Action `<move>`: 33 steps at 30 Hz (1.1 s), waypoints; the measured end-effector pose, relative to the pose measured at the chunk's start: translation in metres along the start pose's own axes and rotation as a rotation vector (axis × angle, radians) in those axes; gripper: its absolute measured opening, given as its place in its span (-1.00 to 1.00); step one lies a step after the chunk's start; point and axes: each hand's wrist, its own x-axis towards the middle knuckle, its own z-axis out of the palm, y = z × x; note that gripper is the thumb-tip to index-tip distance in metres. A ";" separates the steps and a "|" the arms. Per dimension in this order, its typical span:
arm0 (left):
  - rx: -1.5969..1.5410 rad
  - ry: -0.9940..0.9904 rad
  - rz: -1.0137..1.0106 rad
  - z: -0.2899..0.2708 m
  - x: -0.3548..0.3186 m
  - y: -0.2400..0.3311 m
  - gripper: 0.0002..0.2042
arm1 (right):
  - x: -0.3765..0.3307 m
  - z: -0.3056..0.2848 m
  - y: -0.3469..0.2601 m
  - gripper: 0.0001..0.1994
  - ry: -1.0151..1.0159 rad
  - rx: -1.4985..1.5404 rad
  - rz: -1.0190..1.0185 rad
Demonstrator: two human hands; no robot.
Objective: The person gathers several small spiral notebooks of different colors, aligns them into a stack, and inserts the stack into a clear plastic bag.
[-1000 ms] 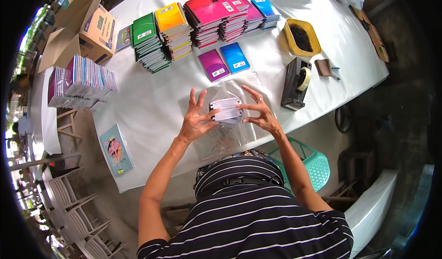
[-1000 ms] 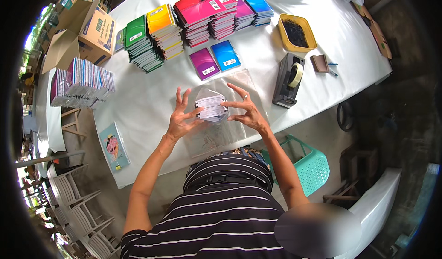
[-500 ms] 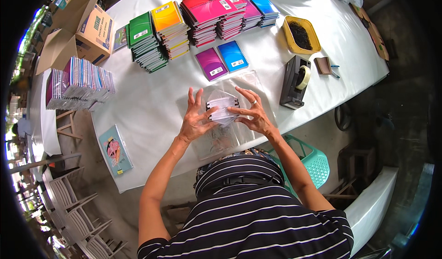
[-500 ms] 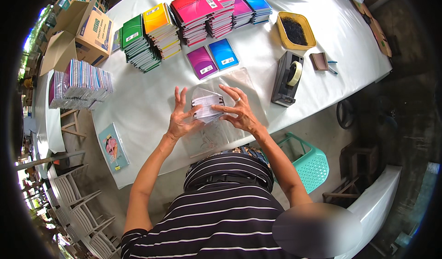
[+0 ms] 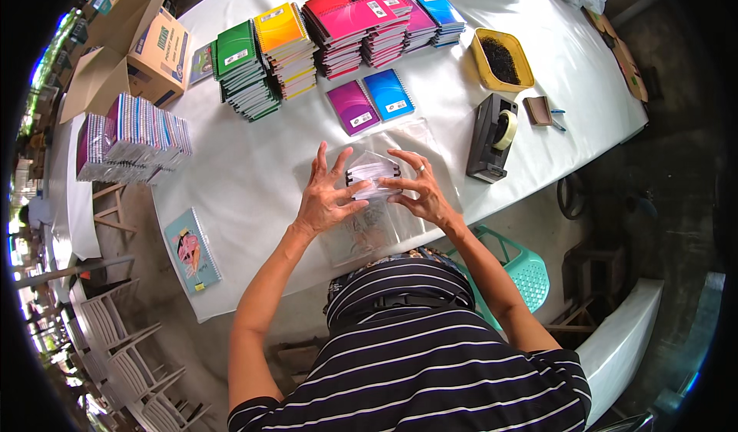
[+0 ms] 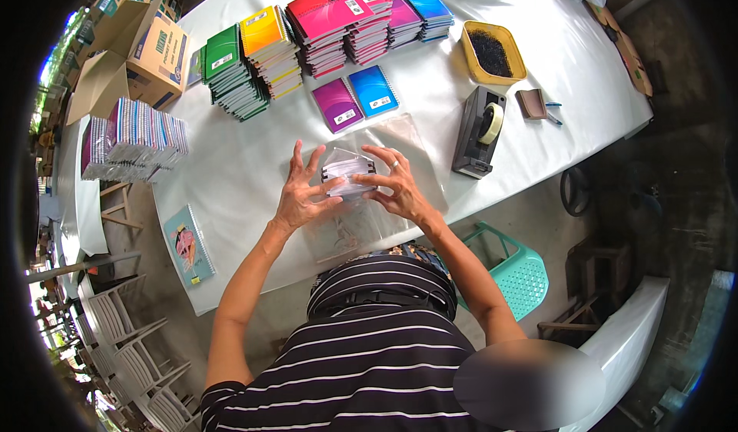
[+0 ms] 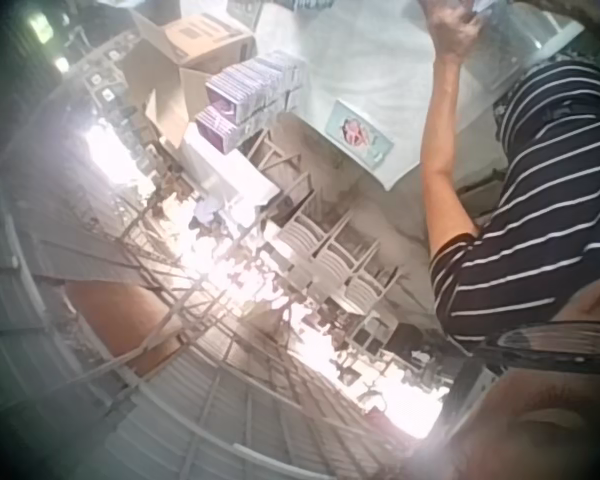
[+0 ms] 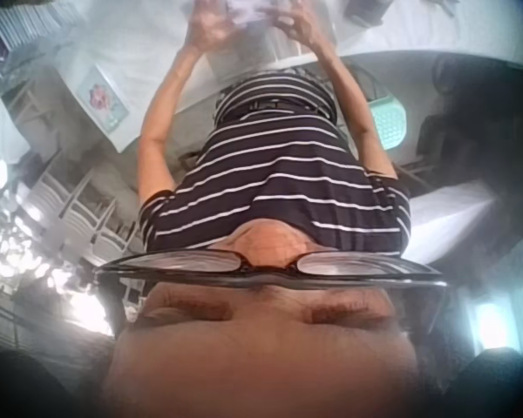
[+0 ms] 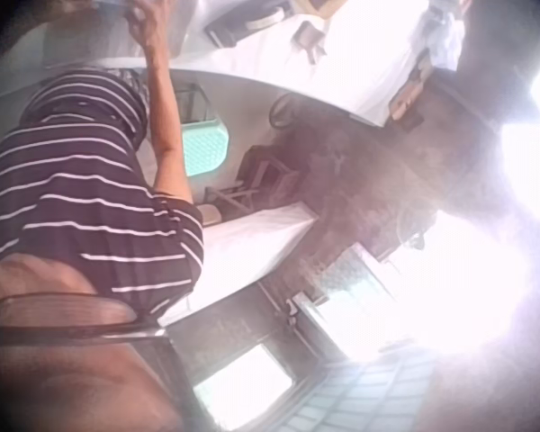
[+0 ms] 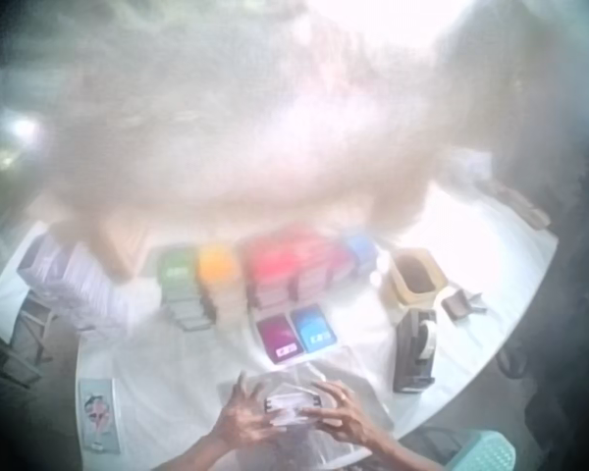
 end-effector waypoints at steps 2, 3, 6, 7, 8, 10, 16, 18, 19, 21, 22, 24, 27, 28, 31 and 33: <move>0.016 -0.012 -0.008 -0.001 0.002 0.000 -0.71 | 0.004 0.001 -0.002 -0.64 0.002 0.065 0.038; 0.023 -0.018 -0.012 -0.002 0.004 0.000 -0.73 | 0.005 0.002 -0.002 -0.67 0.002 0.088 0.068; 0.022 -0.060 -0.008 -0.007 0.011 0.000 -0.73 | 0.010 0.003 -0.003 -0.73 0.013 0.099 0.123; 0.002 -0.057 -0.008 -0.007 0.012 -0.001 -0.72 | 0.012 0.003 -0.003 -0.75 0.018 0.093 0.136; -0.017 -0.053 -0.009 -0.007 0.014 -0.002 -0.71 | 0.015 0.003 -0.003 -0.76 0.029 0.066 0.116; -0.073 -0.017 -0.003 -0.006 0.016 -0.004 -0.68 | 0.019 0.003 -0.002 -0.79 0.050 0.012 0.076; -0.556 0.067 -0.237 0.000 0.028 -0.004 -0.51 | 0.031 -0.002 -0.007 -0.75 0.076 0.130 0.262; -0.719 -0.121 -0.367 -0.002 0.036 -0.019 -0.44 | 0.037 -0.005 -0.009 -0.74 0.010 0.381 0.431; -0.855 -0.267 -0.454 -0.003 0.041 -0.027 -0.44 | 0.040 -0.007 -0.009 -0.73 -0.023 0.506 0.514; -1.121 -0.572 -0.628 -0.006 0.052 -0.039 -0.44 | 0.045 -0.010 -0.008 -0.77 -0.073 0.524 0.523; -1.103 -0.606 -0.614 -0.007 0.055 -0.043 -0.45 | 0.046 -0.010 -0.008 -0.79 -0.099 0.532 0.526; -1.068 -0.685 -0.583 -0.013 0.064 -0.044 -0.48 | 0.045 -0.009 -0.007 -0.83 -0.090 0.645 0.613; -1.082 -0.727 -0.429 -0.010 0.066 -0.053 -0.56 | 0.041 -0.004 -0.002 -0.85 -0.079 0.700 0.573; -1.003 -0.727 -0.371 -0.011 0.065 -0.055 -0.54 | 0.040 -0.002 -0.001 -0.83 -0.076 0.699 0.531; -0.561 -0.710 -0.133 -0.017 0.058 -0.051 -0.45 | 0.041 0.001 -0.004 -0.79 -0.070 0.662 0.476; 0.001 -0.649 0.131 -0.040 0.063 -0.022 -0.37 | 0.039 0.000 -0.006 -0.77 -0.055 0.582 0.444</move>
